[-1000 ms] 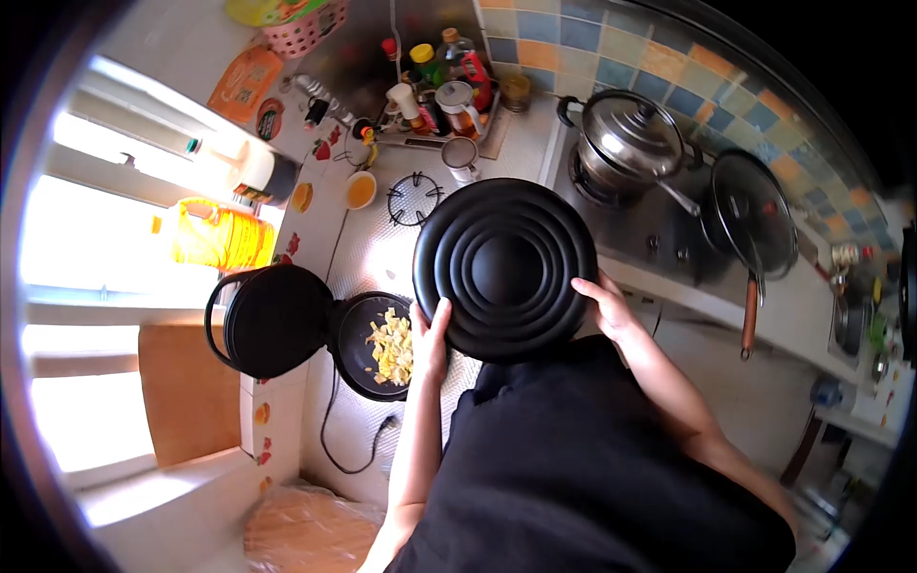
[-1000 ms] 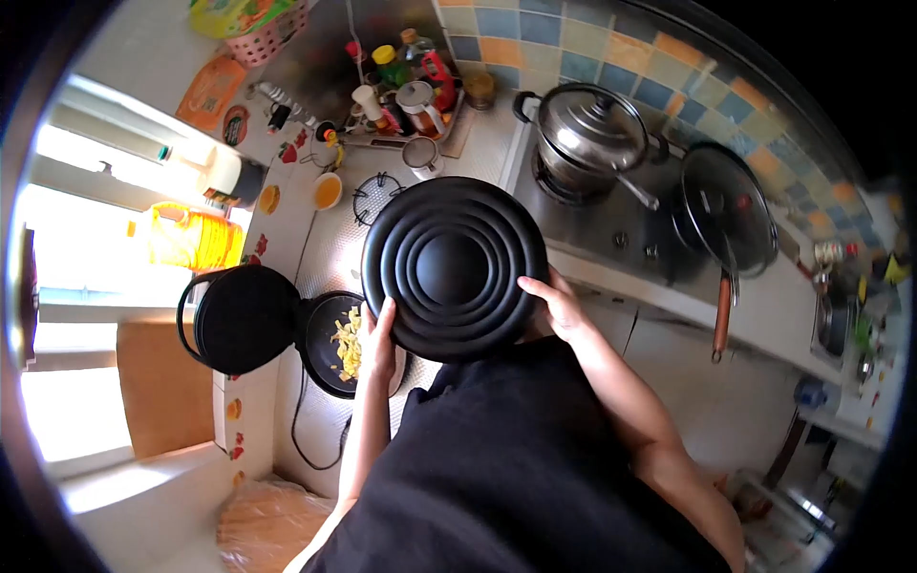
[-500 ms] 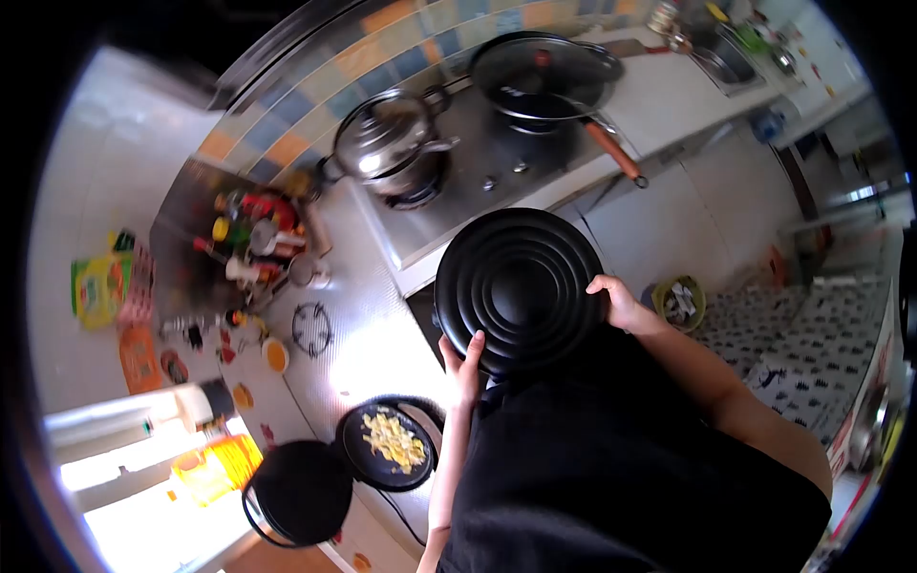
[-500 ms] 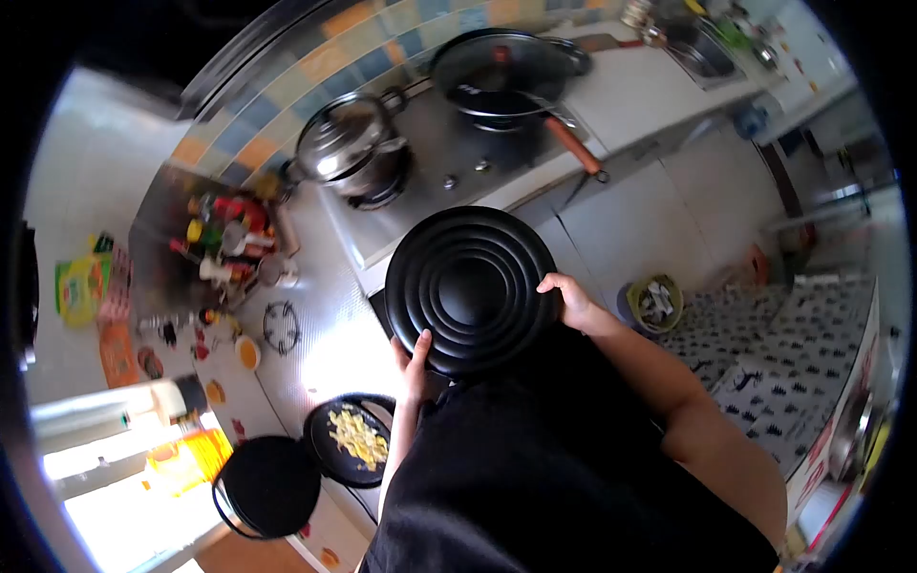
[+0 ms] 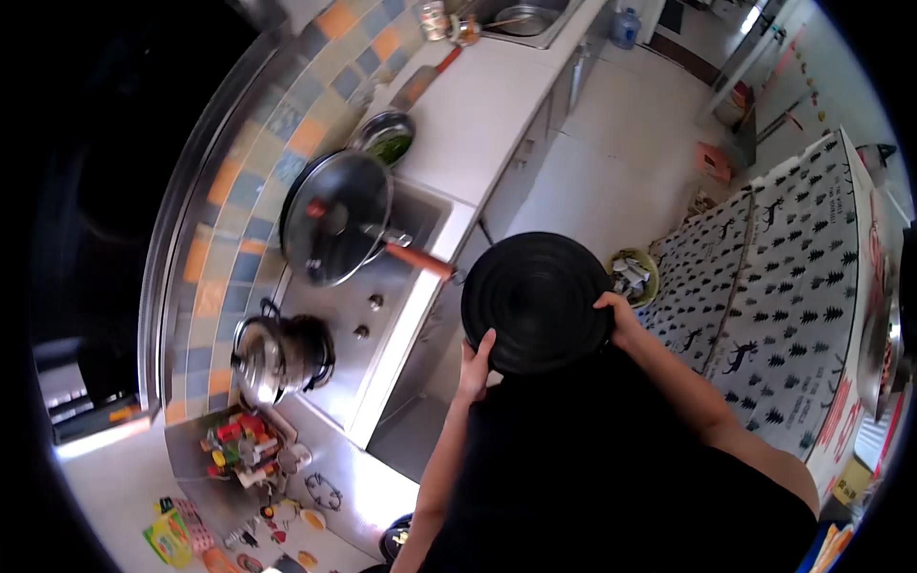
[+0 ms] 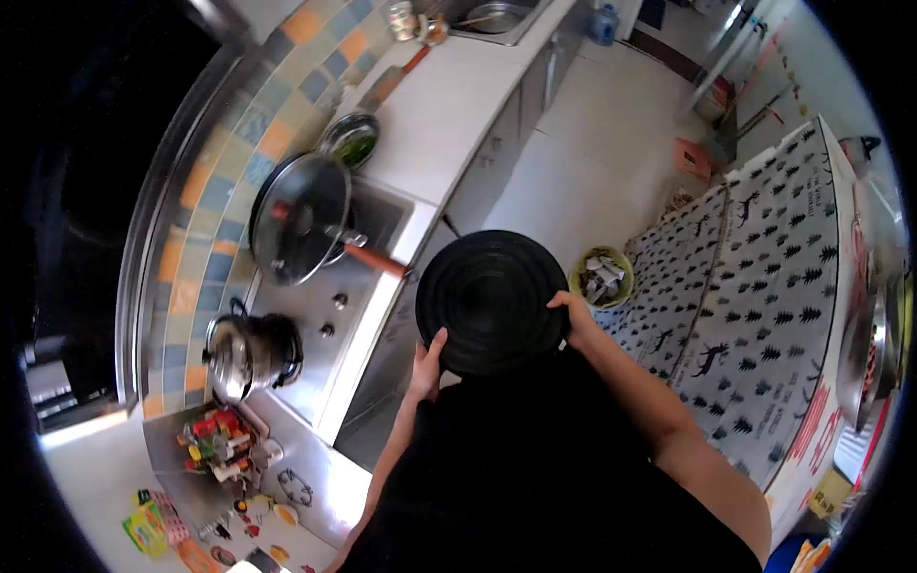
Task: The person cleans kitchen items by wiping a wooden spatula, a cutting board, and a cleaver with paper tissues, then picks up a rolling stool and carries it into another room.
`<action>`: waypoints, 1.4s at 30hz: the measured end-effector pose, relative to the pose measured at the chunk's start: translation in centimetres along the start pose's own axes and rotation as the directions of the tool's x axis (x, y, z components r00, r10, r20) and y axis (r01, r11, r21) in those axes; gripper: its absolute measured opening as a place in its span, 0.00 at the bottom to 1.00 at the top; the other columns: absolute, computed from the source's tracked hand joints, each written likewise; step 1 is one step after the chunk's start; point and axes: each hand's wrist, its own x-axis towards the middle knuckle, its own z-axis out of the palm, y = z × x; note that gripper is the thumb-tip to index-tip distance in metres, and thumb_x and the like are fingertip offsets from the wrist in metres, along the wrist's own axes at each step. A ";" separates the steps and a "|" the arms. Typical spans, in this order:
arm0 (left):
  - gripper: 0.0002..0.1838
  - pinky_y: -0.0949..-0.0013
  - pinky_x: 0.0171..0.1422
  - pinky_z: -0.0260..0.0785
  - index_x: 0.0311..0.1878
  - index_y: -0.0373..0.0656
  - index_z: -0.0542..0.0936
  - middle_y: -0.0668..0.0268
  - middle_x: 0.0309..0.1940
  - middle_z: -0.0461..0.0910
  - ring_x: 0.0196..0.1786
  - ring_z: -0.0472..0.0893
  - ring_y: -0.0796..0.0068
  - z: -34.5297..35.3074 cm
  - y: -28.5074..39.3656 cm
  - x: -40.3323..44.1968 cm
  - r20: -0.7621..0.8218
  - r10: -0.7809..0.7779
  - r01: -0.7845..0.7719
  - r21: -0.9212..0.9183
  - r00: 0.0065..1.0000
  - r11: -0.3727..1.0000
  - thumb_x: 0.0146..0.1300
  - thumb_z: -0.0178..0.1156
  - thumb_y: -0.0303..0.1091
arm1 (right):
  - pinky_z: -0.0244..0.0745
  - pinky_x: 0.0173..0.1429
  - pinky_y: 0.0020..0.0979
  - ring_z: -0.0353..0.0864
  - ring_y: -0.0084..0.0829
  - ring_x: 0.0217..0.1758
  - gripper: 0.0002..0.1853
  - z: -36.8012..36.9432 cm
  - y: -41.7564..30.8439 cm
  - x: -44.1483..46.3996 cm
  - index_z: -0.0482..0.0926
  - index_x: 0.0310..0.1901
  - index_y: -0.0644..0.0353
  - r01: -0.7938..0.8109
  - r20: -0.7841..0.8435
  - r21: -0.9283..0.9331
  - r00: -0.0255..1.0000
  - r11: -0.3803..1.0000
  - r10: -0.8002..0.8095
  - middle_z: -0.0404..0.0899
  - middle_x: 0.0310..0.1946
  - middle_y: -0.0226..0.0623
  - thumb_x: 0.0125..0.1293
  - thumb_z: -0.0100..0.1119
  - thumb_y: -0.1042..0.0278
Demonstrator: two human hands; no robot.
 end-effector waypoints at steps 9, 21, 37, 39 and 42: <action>0.40 0.59 0.67 0.65 0.70 0.36 0.56 0.54 0.63 0.66 0.63 0.70 0.61 15.4 5.7 14.9 0.297 -0.014 -0.001 0.052 0.955 0.999 0.63 0.65 0.43 | 0.69 0.58 0.45 0.72 0.45 0.54 0.37 -7.6 -15.4 0.1 0.69 0.62 0.60 0.358 -0.107 0.129 0.932 0.925 -0.346 0.74 0.51 0.40 0.43 0.57 0.73; 0.44 0.60 0.74 0.55 0.73 0.39 0.52 0.55 0.69 0.60 0.69 0.63 0.60 33.1 22.1 35.6 0.422 0.116 -0.237 0.245 0.899 0.940 0.62 0.66 0.42 | 0.71 0.51 0.28 0.76 0.32 0.46 0.40 -4.8 -40.0 7.1 0.73 0.55 0.62 0.699 -0.108 0.088 0.715 0.710 -0.691 0.77 0.42 0.32 0.26 0.55 0.79; 0.36 0.62 0.54 0.71 0.54 0.42 0.76 0.60 0.43 0.76 0.47 0.78 0.61 70.4 45.2 56.5 0.943 0.005 -0.938 0.331 0.333 0.104 0.42 0.77 0.49 | 0.64 0.56 0.25 0.72 0.25 0.47 0.37 -10.3 -70.2 17.9 0.74 0.49 0.61 0.737 -0.104 -0.281 0.613 0.615 -0.783 0.74 0.40 0.27 0.24 0.61 0.73; 0.36 0.63 0.53 0.71 0.52 0.42 0.76 0.60 0.41 0.76 0.47 0.78 0.61 74.2 45.1 59.8 0.946 0.022 -0.944 0.321 0.324 0.081 0.41 0.77 0.50 | 0.65 0.56 0.26 0.72 0.26 0.47 0.37 -12.7 -74.3 20.2 0.74 0.49 0.60 0.725 -0.099 -0.307 0.620 0.617 -0.778 0.74 0.40 0.28 0.24 0.61 0.73; 0.36 0.61 0.49 0.72 0.50 0.41 0.77 0.61 0.39 0.77 0.44 0.79 0.59 80.4 45.6 64.8 0.952 0.113 -0.957 0.277 0.286 0.083 0.40 0.77 0.53 | 0.65 0.57 0.27 0.72 0.26 0.47 0.37 -16.0 -81.6 23.8 0.74 0.49 0.60 0.767 -0.063 -0.298 0.578 0.568 -0.814 0.74 0.41 0.28 0.25 0.61 0.72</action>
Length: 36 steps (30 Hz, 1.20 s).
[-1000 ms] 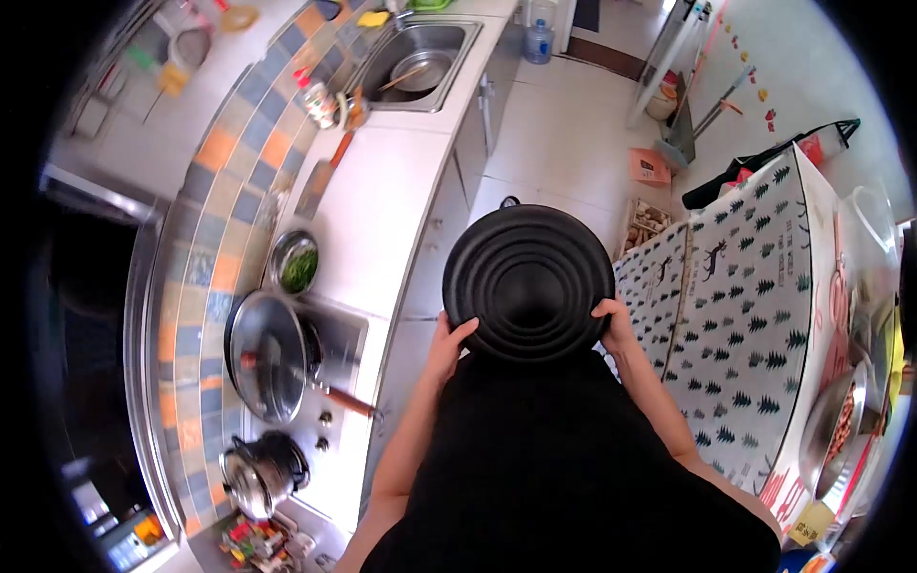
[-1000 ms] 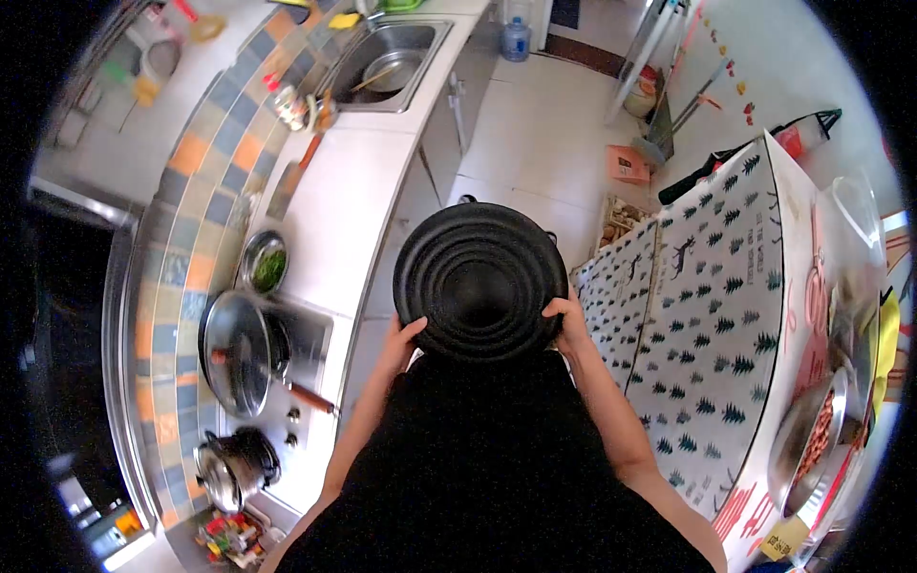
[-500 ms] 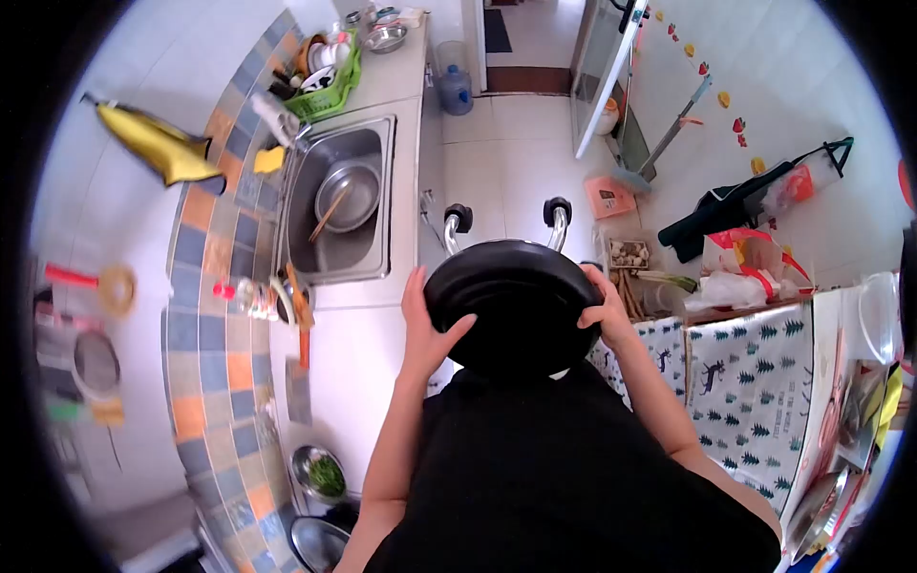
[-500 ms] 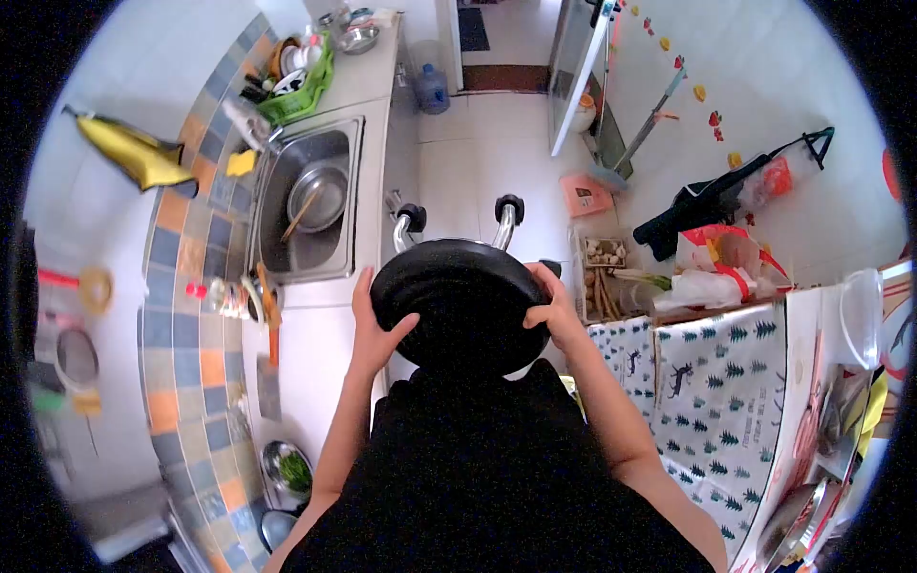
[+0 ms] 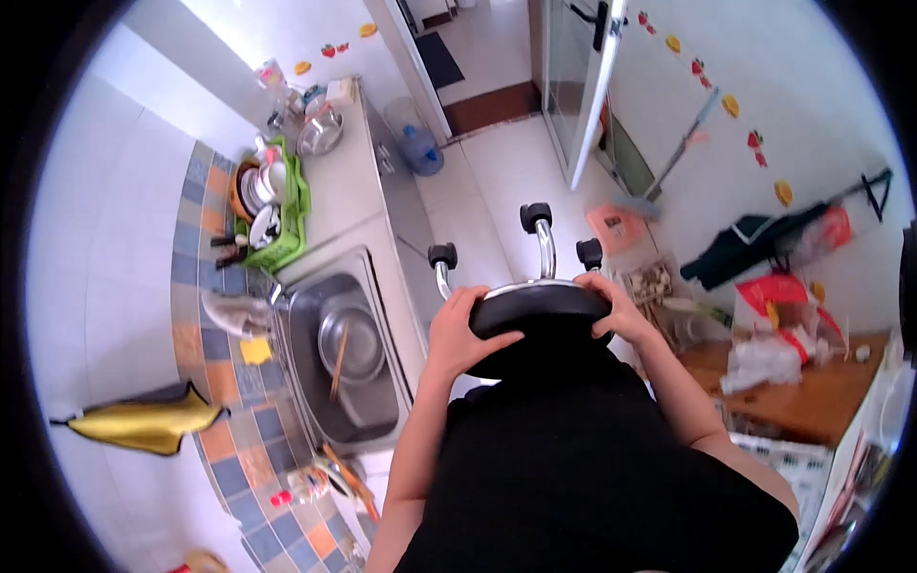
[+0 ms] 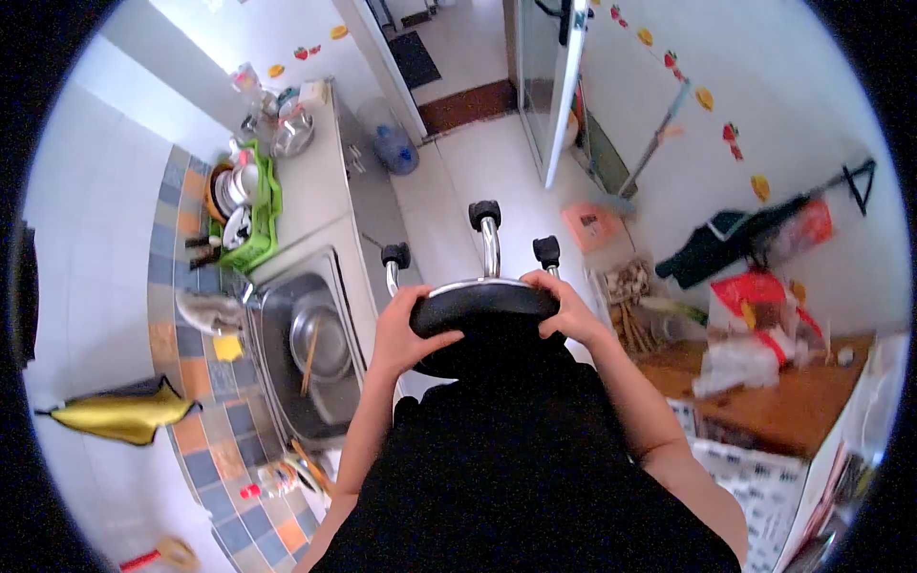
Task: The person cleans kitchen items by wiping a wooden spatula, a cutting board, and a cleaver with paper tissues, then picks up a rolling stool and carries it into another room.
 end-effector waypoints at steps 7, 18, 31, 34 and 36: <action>0.34 0.63 0.49 0.72 0.49 0.41 0.78 0.62 0.39 0.77 0.43 0.79 0.60 -2.7 -3.6 17.1 -0.119 -0.036 0.031 -0.043 0.992 0.999 0.39 0.79 0.48 | 0.66 0.60 0.28 0.73 0.29 0.50 0.38 -7.1 -7.4 18.4 0.73 0.53 0.60 0.031 0.085 -0.201 0.996 0.979 -0.014 0.75 0.43 0.32 0.29 0.61 0.74; 0.33 0.63 0.52 0.72 0.48 0.39 0.78 0.61 0.38 0.78 0.44 0.80 0.61 -3.4 -13.3 41.6 -0.223 -0.105 0.074 -0.146 0.969 0.987 0.39 0.79 0.46 | 0.57 0.71 0.35 0.67 0.36 0.66 0.36 -14.4 -13.1 43.2 0.68 0.63 0.60 0.098 -0.019 -0.446 0.993 0.889 -0.119 0.71 0.58 0.38 0.45 0.57 0.72; 0.36 0.60 0.55 0.70 0.52 0.39 0.75 0.57 0.45 0.77 0.49 0.78 0.57 -7.4 -20.0 75.6 0.092 0.023 -0.020 -0.033 0.995 0.999 0.42 0.77 0.49 | 0.65 0.65 0.38 0.70 0.46 0.62 0.22 -30.2 -21.3 61.0 0.73 0.55 0.59 -0.429 -0.691 -0.712 0.567 0.556 -0.448 0.73 0.54 0.45 0.56 0.55 0.75; 0.36 0.59 0.54 0.71 0.51 0.40 0.76 0.59 0.44 0.77 0.49 0.78 0.57 -6.2 -20.9 82.0 0.140 0.083 -0.081 -0.014 0.987 0.997 0.42 0.77 0.52 | 0.70 0.58 0.41 0.75 0.49 0.55 0.16 -32.4 -20.6 62.4 0.77 0.49 0.61 -0.663 -0.856 -0.517 0.384 0.542 -0.347 0.78 0.48 0.48 0.63 0.54 0.63; 0.36 0.59 0.52 0.71 0.50 0.42 0.76 0.61 0.43 0.77 0.49 0.79 0.58 -4.8 -21.8 86.2 0.166 0.141 -0.140 -0.019 0.976 0.990 0.41 0.76 0.54 | 0.73 0.53 0.43 0.79 0.52 0.49 0.19 -34.4 -19.7 63.1 0.80 0.44 0.62 -0.824 -0.969 -0.248 0.208 0.510 -0.135 0.81 0.41 0.50 0.67 0.52 0.54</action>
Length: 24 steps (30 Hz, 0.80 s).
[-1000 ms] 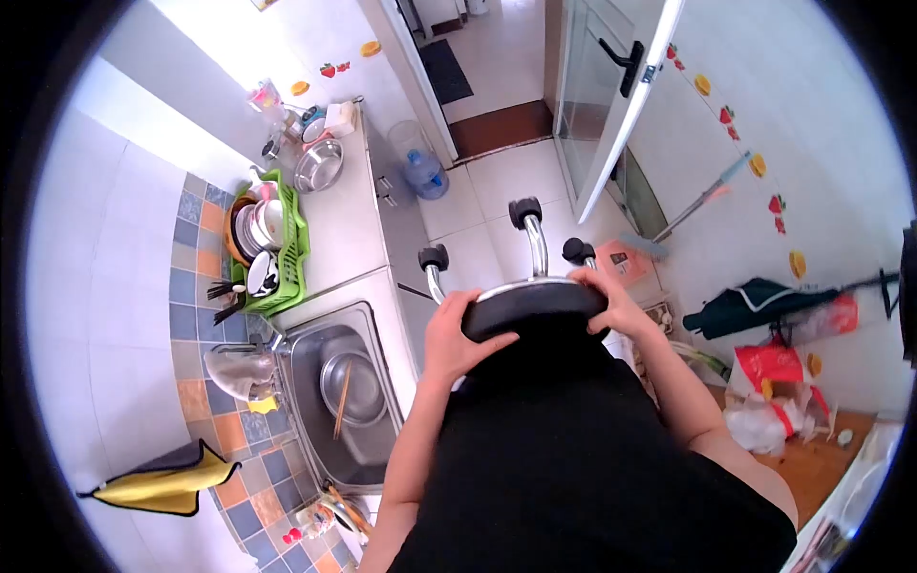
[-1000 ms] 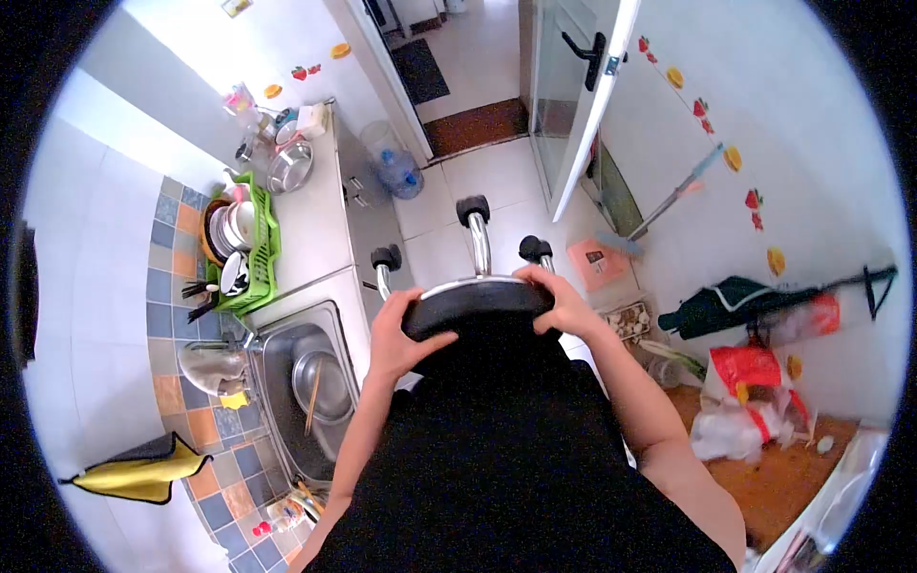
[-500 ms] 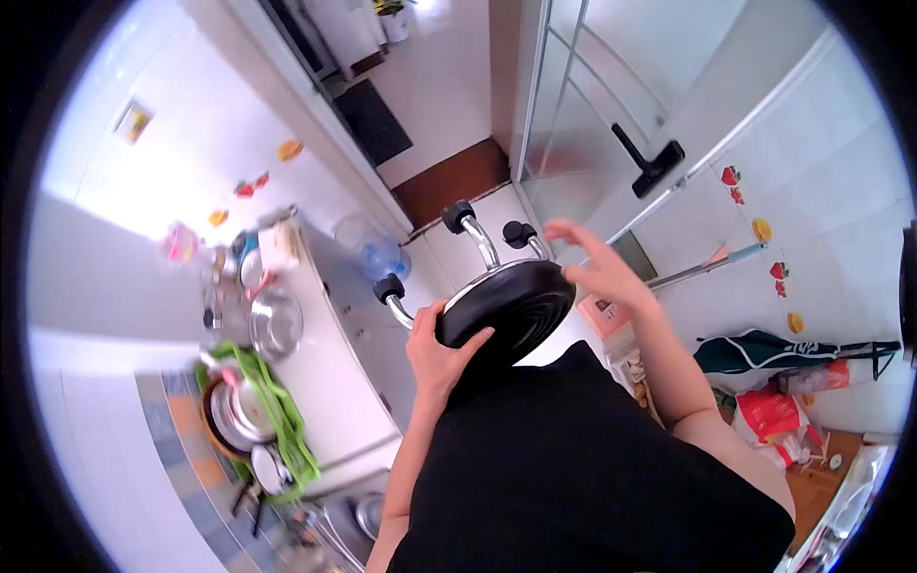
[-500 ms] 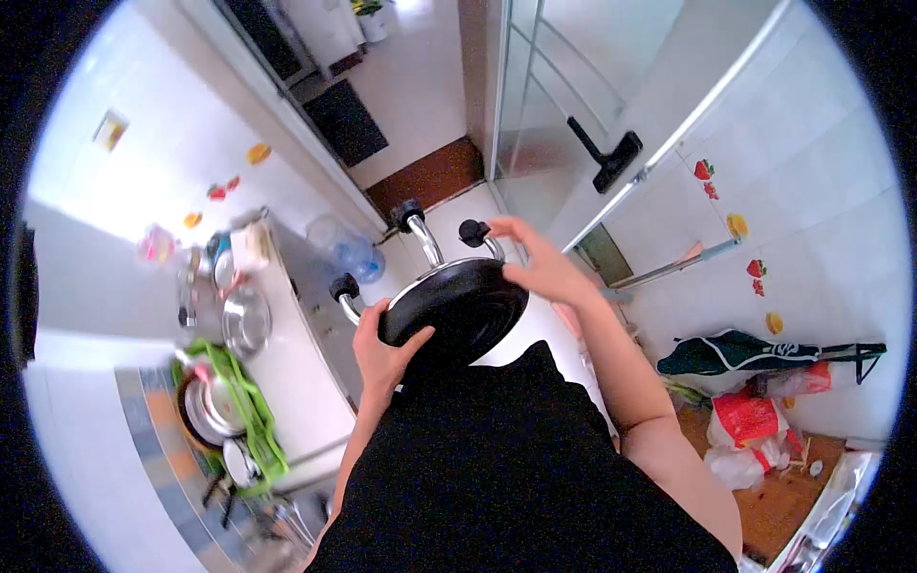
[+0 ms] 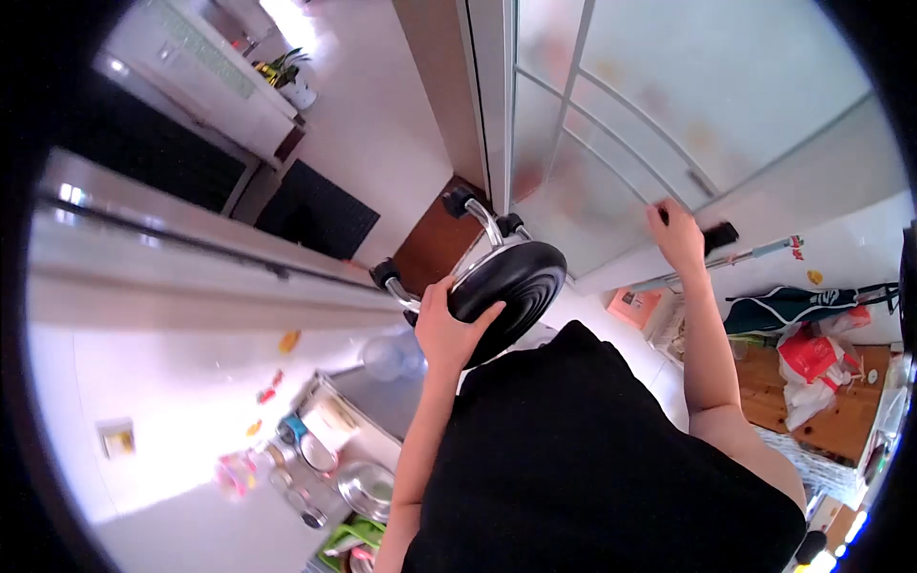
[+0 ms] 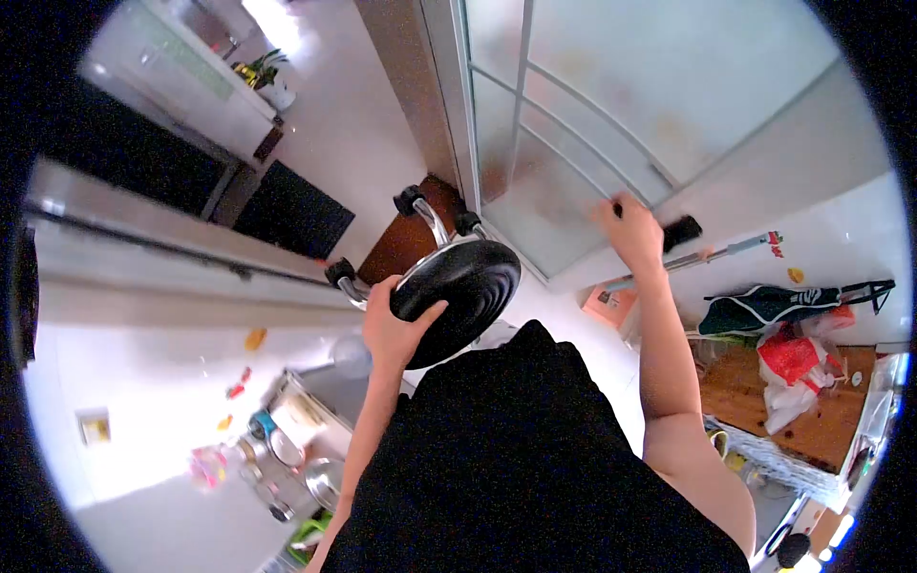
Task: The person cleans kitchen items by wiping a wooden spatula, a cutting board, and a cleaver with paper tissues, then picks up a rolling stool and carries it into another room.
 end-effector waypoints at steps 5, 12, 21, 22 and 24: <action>0.36 0.59 0.52 0.72 0.51 0.43 0.77 0.61 0.43 0.77 0.48 0.79 0.58 1.9 -1.9 11.3 0.202 0.118 -0.139 0.092 0.972 0.986 0.42 0.75 0.56 | 0.77 0.40 0.46 0.82 0.53 0.33 0.30 1.6 -1.4 1.8 0.85 0.28 0.60 -0.239 -0.103 -0.253 0.970 0.938 0.219 0.81 0.25 0.51 0.69 0.44 0.42; 0.37 0.60 0.55 0.72 0.54 0.44 0.77 0.60 0.46 0.78 0.51 0.79 0.57 1.2 -4.3 28.8 0.636 0.254 -0.369 0.051 0.728 0.928 0.41 0.76 0.52 | 0.75 0.35 0.44 0.81 0.50 0.26 0.28 2.4 -1.7 2.8 0.85 0.23 0.59 -0.384 -0.183 -0.317 0.922 0.867 0.342 0.79 0.19 0.49 0.70 0.48 0.46; 0.36 0.59 0.58 0.70 0.53 0.43 0.79 0.57 0.44 0.78 0.52 0.78 0.55 -1.5 -6.7 46.6 0.755 0.303 -0.600 0.146 0.582 0.787 0.36 0.78 0.43 | 0.70 0.52 0.43 0.80 0.52 0.28 0.21 3.8 -3.0 4.2 0.82 0.21 0.65 -0.626 -0.325 -0.290 0.776 0.724 0.541 0.79 0.19 0.51 0.63 0.51 0.57; 0.37 0.58 0.58 0.70 0.53 0.43 0.78 0.57 0.45 0.78 0.52 0.78 0.55 -1.7 -7.3 48.6 0.748 0.323 -0.632 0.162 0.579 0.758 0.35 0.78 0.43 | 0.70 0.53 0.44 0.79 0.52 0.29 0.21 3.9 -3.4 4.7 0.82 0.21 0.65 -0.638 -0.341 -0.288 0.765 0.714 0.546 0.79 0.21 0.52 0.62 0.52 0.57; 0.38 0.58 0.60 0.69 0.54 0.43 0.77 0.54 0.47 0.77 0.55 0.76 0.54 -1.3 -11.0 54.0 0.795 0.284 -0.555 0.079 0.537 0.828 0.34 0.78 0.41 | 0.69 0.55 0.44 0.79 0.51 0.31 0.20 4.4 -4.0 4.4 0.82 0.21 0.67 -0.687 -0.389 -0.276 0.719 0.672 0.576 0.80 0.24 0.53 0.60 0.54 0.57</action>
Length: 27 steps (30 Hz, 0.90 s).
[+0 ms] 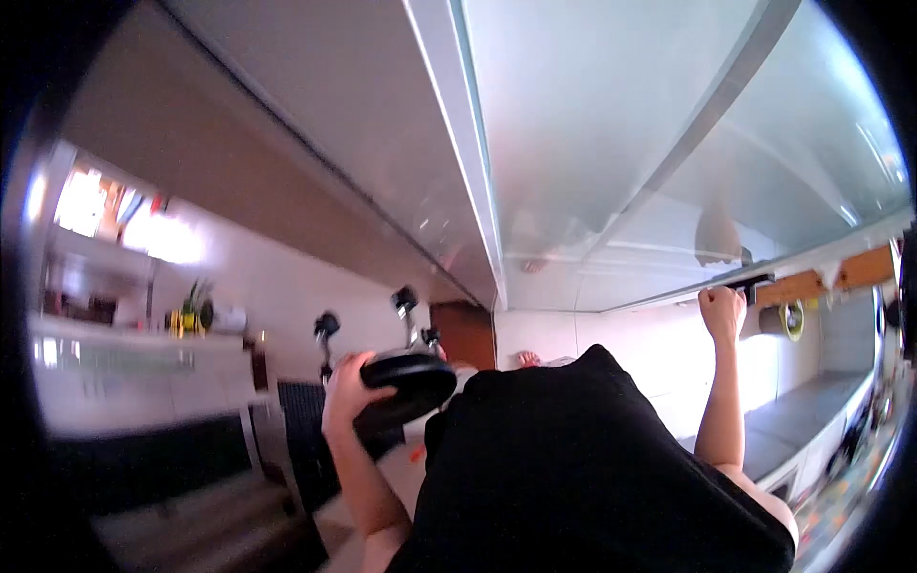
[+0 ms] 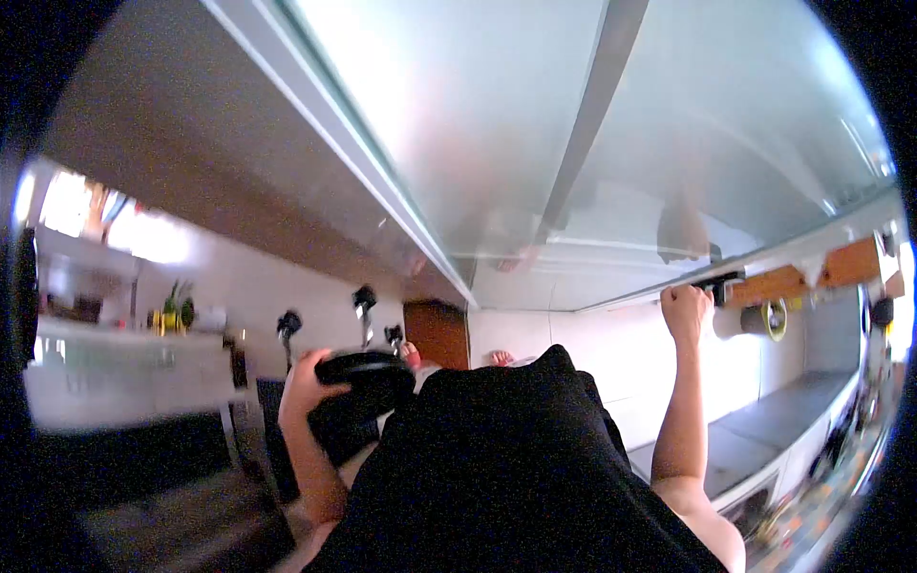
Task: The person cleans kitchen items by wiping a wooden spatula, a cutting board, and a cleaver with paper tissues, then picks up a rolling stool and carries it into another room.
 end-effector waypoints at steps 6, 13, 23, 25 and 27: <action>0.40 0.55 0.53 0.69 0.48 0.38 0.74 0.53 0.46 0.77 0.49 0.77 0.51 -5.6 -16.0 7.4 0.256 -0.091 0.088 0.025 0.962 0.996 0.28 0.80 0.44 | 0.71 0.55 0.45 0.82 0.47 0.36 0.17 1.3 -1.7 -2.9 0.83 0.22 0.63 -0.242 -0.071 -0.045 0.969 0.969 0.238 0.82 0.25 0.48 0.53 0.54 0.57; 0.29 0.48 0.52 0.69 0.45 0.36 0.72 0.44 0.42 0.77 0.50 0.77 0.43 -7.6 -25.0 17.6 0.427 -0.049 -0.099 0.317 0.903 0.943 0.48 0.71 0.48 | 0.69 0.57 0.41 0.83 0.45 0.39 0.17 2.3 -4.0 -4.8 0.84 0.25 0.63 -0.439 0.092 -0.191 0.883 0.878 0.461 0.84 0.28 0.47 0.53 0.53 0.58; 0.18 0.46 0.53 0.69 0.47 0.36 0.72 0.42 0.45 0.76 0.50 0.77 0.42 -1.7 -35.0 26.8 0.520 0.134 -0.398 0.436 0.843 0.807 0.61 0.53 0.40 | 0.69 0.53 0.40 0.81 0.43 0.37 0.14 0.8 -15.1 -23.3 0.84 0.22 0.58 -0.750 -0.217 -0.113 0.659 0.652 0.720 0.82 0.24 0.44 0.53 0.56 0.58; 0.16 0.46 0.54 0.69 0.47 0.35 0.73 0.42 0.45 0.76 0.51 0.77 0.42 -0.1 -38.5 27.8 0.531 0.167 -0.440 0.442 0.831 0.782 0.64 0.50 0.39 | 0.68 0.52 0.40 0.81 0.42 0.34 0.14 1.7 -17.5 -26.5 0.83 0.21 0.57 -0.770 -0.318 -0.099 0.625 0.631 0.713 0.81 0.23 0.43 0.53 0.56 0.57; 0.15 0.45 0.54 0.69 0.47 0.35 0.73 0.42 0.46 0.76 0.51 0.76 0.41 1.1 -42.8 28.7 0.542 0.195 -0.476 0.445 0.817 0.759 0.67 0.46 0.37 | 0.68 0.51 0.40 0.81 0.41 0.33 0.14 1.8 -20.4 -29.3 0.83 0.21 0.57 -0.817 -0.334 -0.096 0.564 0.568 0.755 0.82 0.24 0.42 0.54 0.56 0.56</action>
